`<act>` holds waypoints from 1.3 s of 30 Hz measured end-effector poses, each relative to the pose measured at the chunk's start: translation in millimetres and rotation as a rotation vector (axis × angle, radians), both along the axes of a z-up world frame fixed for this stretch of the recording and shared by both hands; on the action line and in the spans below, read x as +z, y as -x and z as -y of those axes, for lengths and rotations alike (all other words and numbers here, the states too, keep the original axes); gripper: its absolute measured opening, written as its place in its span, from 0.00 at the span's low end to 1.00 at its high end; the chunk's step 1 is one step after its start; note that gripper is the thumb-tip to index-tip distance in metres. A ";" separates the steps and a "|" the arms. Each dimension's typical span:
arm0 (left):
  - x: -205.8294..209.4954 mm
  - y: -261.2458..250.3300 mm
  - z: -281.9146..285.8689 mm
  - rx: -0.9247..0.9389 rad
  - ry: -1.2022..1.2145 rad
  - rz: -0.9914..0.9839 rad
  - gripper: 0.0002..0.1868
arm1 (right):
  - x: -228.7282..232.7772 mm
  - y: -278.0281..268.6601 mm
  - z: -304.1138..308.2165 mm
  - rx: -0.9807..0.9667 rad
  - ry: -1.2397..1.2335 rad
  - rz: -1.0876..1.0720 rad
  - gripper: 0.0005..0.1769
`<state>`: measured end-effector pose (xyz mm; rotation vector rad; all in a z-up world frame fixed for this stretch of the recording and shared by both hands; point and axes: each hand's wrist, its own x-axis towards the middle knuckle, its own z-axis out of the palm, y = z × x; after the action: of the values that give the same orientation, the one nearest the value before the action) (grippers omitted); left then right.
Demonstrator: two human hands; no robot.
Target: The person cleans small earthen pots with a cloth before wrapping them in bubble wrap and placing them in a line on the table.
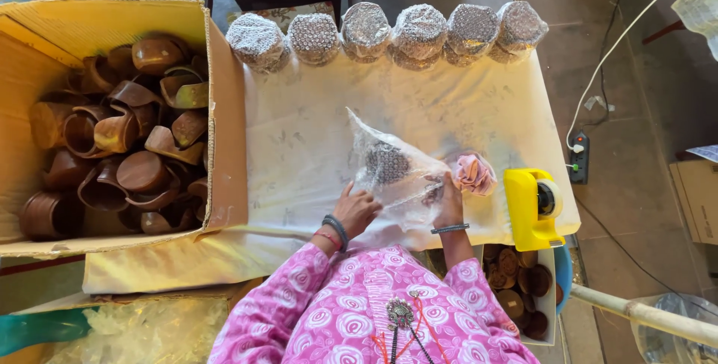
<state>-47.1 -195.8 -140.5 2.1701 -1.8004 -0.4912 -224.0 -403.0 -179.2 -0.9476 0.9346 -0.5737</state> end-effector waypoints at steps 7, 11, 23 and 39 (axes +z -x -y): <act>9.4 -19.1 -38.9 0.147 0.086 -0.288 0.15 | -5.1 4.1 9.2 -0.118 -0.024 -0.013 0.27; 54.2 -27.4 -37.4 0.423 0.307 -0.403 0.13 | 7.2 -3.4 -4.7 -0.118 0.070 -0.102 0.25; -3.7 -13.1 -5.6 0.658 0.139 -1.236 0.33 | 108.9 -58.3 -112.2 0.735 1.101 0.016 0.25; 52.7 -10.9 0.5 0.083 0.542 -2.653 0.37 | 5.6 -58.1 -89.8 0.433 -0.739 0.297 0.37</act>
<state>-36.3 -196.2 -87.8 -0.0213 -0.0244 -1.3599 -165.9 -313.2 -173.5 -0.3552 0.5702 0.0228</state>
